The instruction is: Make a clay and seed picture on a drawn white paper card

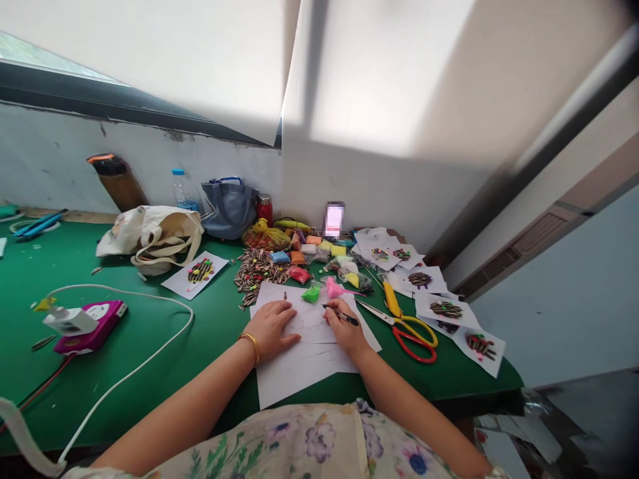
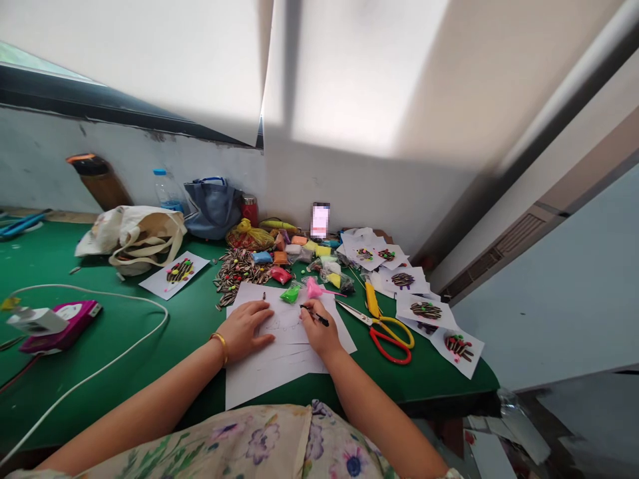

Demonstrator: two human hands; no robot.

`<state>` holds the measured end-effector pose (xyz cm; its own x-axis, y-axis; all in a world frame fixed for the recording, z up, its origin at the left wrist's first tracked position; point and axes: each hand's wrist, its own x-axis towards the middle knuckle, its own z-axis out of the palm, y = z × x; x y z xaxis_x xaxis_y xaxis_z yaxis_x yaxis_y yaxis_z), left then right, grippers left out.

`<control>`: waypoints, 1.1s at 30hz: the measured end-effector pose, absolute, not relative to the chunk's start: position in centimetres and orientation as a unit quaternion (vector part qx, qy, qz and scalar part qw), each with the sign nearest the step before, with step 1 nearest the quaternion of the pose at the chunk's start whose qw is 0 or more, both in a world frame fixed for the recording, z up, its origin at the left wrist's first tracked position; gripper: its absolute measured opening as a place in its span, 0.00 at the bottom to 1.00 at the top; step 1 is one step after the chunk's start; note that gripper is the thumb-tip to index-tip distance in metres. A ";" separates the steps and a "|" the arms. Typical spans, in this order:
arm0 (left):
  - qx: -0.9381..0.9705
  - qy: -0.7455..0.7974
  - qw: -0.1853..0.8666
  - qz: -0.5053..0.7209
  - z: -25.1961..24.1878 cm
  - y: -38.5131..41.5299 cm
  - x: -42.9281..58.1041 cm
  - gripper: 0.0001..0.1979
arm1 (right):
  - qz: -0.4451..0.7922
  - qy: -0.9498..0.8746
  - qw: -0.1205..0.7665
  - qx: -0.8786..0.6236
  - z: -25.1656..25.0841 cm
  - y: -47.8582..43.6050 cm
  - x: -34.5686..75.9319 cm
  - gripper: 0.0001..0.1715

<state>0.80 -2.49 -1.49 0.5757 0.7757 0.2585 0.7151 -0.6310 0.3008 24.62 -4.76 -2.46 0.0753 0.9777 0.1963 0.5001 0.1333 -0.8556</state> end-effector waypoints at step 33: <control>0.885 0.419 0.068 0.190 -1.7 -3.0 1.0 0.27 | 0.257 -0.634 0.435 -0.586 -2.6 -5.2 24.8 0.14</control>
